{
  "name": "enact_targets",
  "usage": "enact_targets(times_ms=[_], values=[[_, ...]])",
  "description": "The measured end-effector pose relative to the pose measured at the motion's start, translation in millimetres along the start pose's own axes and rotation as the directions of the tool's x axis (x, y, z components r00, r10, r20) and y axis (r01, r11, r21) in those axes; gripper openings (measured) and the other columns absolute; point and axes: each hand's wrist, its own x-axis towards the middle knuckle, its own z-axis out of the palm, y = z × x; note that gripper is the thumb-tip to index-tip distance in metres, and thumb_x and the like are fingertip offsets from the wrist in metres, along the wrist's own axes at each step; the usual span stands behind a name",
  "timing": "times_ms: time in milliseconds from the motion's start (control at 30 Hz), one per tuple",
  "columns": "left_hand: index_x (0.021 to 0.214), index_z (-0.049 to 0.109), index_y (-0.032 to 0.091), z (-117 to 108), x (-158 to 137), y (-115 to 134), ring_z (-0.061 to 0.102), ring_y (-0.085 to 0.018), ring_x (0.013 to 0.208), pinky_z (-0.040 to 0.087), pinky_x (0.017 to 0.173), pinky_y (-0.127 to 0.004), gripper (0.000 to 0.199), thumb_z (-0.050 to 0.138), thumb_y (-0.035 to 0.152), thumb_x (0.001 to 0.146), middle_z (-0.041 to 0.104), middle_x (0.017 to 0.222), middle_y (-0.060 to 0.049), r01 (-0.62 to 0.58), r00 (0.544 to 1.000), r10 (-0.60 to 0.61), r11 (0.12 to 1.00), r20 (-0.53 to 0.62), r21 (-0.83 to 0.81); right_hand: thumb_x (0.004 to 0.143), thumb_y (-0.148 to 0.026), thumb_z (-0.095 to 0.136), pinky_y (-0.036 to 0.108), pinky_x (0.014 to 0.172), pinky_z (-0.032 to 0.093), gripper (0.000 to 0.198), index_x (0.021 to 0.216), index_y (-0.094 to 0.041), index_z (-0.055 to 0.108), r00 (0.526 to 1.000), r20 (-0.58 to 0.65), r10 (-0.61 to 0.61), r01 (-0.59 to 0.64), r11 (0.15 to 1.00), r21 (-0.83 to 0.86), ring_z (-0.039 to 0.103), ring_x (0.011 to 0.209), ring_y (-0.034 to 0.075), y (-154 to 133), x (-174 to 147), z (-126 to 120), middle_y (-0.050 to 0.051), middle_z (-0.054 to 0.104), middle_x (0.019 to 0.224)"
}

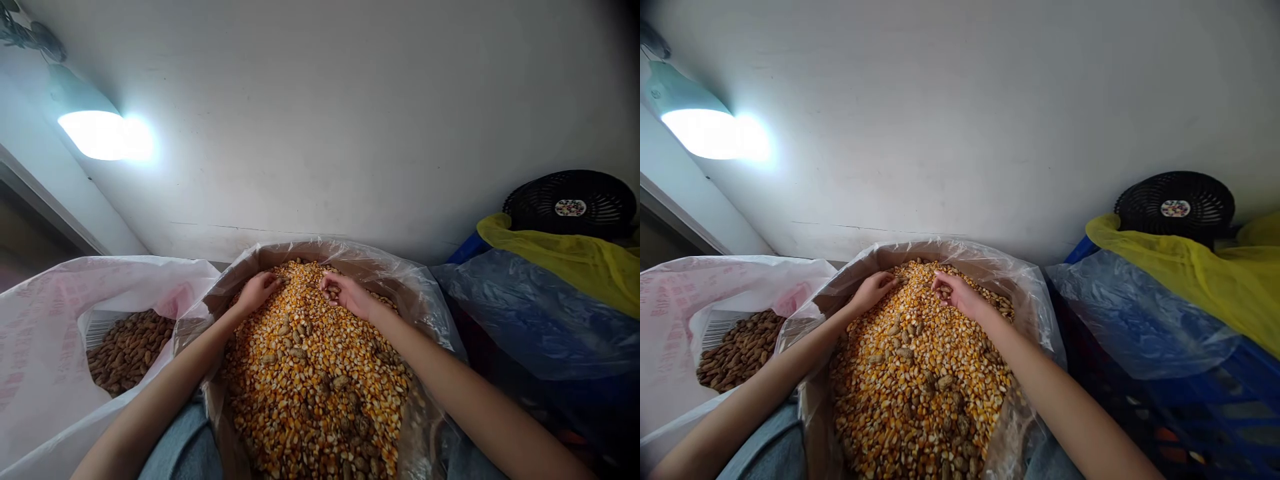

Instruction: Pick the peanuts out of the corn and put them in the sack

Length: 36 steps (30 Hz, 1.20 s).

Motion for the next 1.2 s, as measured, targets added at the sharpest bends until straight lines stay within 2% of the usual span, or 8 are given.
enact_targets(times_ms=[267,400,500,600,767,1000,1100,1200], values=[[0.069,0.046,0.017,-15.0,8.6,1.8,0.036,-0.008,0.043,0.025,0.036,-0.02,0.019,0.038,0.034,0.072,0.044,0.06,0.001,0.308,0.931,-0.313,0.399,0.188,-0.863,0.058,-0.046,0.064,0.021,0.049,0.026,0.04,0.086,-0.018,0.056,0.936,0.286,0.203,0.106,0.614,-0.782,0.037,0.052,0.008,11.8,-1.2,15.5,-0.004,0.043,0.06],[0.065,0.05,0.017,-12.0,6.5,2.5,0.035,-0.009,0.043,0.024,0.038,-0.02,0.027,0.045,0.042,0.071,0.046,0.058,0.0,0.322,0.94,-0.319,0.72,0.119,-0.615,0.056,-0.046,0.066,0.02,0.048,0.024,0.039,0.081,-0.017,0.057,0.931,0.29,0.22,0.119,0.568,-0.814,0.036,0.052,0.008,12.2,-1.1,14.8,-0.004,0.041,0.059],[0.06,0.055,0.019,-17.6,1.7,6.6,0.04,-0.011,0.048,0.025,0.045,-0.021,0.019,0.061,0.037,0.06,0.049,0.055,0.0,0.12,0.991,-0.115,0.99,0.07,-0.071,0.062,-0.046,0.061,0.02,0.047,0.024,0.034,0.079,-0.018,0.054,0.949,0.278,0.145,0.08,0.744,-0.663,0.034,0.051,0.007,7.5,-2.3,12.6,-0.004,0.041,0.059],[0.052,0.055,0.02,-28.9,-8.7,9.9,0.04,-0.013,0.046,0.024,0.048,-0.022,0.018,0.066,0.035,0.055,0.048,0.048,0.0,0.092,0.986,-0.13,0.947,0.104,0.309,0.07,-0.041,0.051,0.02,0.043,0.023,0.024,0.079,-0.019,0.047,0.973,0.229,0.033,0.018,0.976,-0.217,0.029,0.046,0.007,-0.7,-4.0,11.1,-0.004,0.036,0.057],[0.045,0.051,0.02,-40.7,-34.3,9.2,0.035,-0.011,0.038,0.024,0.046,-0.023,0.022,0.067,0.034,0.053,0.047,0.042,0.002,0.171,0.933,-0.279,0.9,0.229,0.4,0.07,-0.036,0.039,0.019,0.039,0.022,0.021,0.079,-0.019,0.047,0.992,0.11,-0.064,0.035,0.967,0.253,0.036,0.05,0.009,-7.0,-3.1,12.2,0.001,0.046,0.069],[0.062,0.056,0.017,-47.5,-43.0,19.1,0.038,-0.009,0.043,0.025,0.042,-0.02,0.017,0.06,0.033,0.063,0.05,0.051,0.001,0.296,0.887,-0.269,0.955,0.375,-0.015,0.064,-0.045,0.06,0.02,0.042,0.025,0.03,0.074,-0.018,0.054,0.987,0.148,0.065,0.022,0.854,-0.52,0.034,0.047,0.007,9.8,-3.1,31.8,-0.003,0.044,0.058],[0.072,0.054,0.015,-52.1,-39.5,29.4,0.023,-0.004,0.035,0.016,0.033,-0.018,0.017,0.051,0.033,0.071,0.042,0.053,0.004,0.482,0.866,-0.315,0.731,0.388,-0.483,0.062,-0.046,0.061,0.02,0.045,0.025,0.032,0.076,-0.018,0.057,0.97,0.226,0.088,0.11,0.671,-0.734,0.038,0.049,0.008,15.5,-3.7,38.9,-0.002,0.047,0.057],[0.069,0.047,0.016,-50.9,-37.4,36.9,0.024,-0.003,0.037,0.014,0.031,-0.015,0.019,0.045,0.033,0.074,0.04,0.058,0.003,0.557,0.83,-0.293,0.38,0.475,-0.738,0.064,-0.044,0.06,0.02,0.045,0.026,0.03,0.074,-0.016,0.058,0.971,0.228,0.075,0.107,0.714,-0.692,0.038,0.05,0.008,16.0,-2.1,37.7,-0.002,0.047,0.058]])
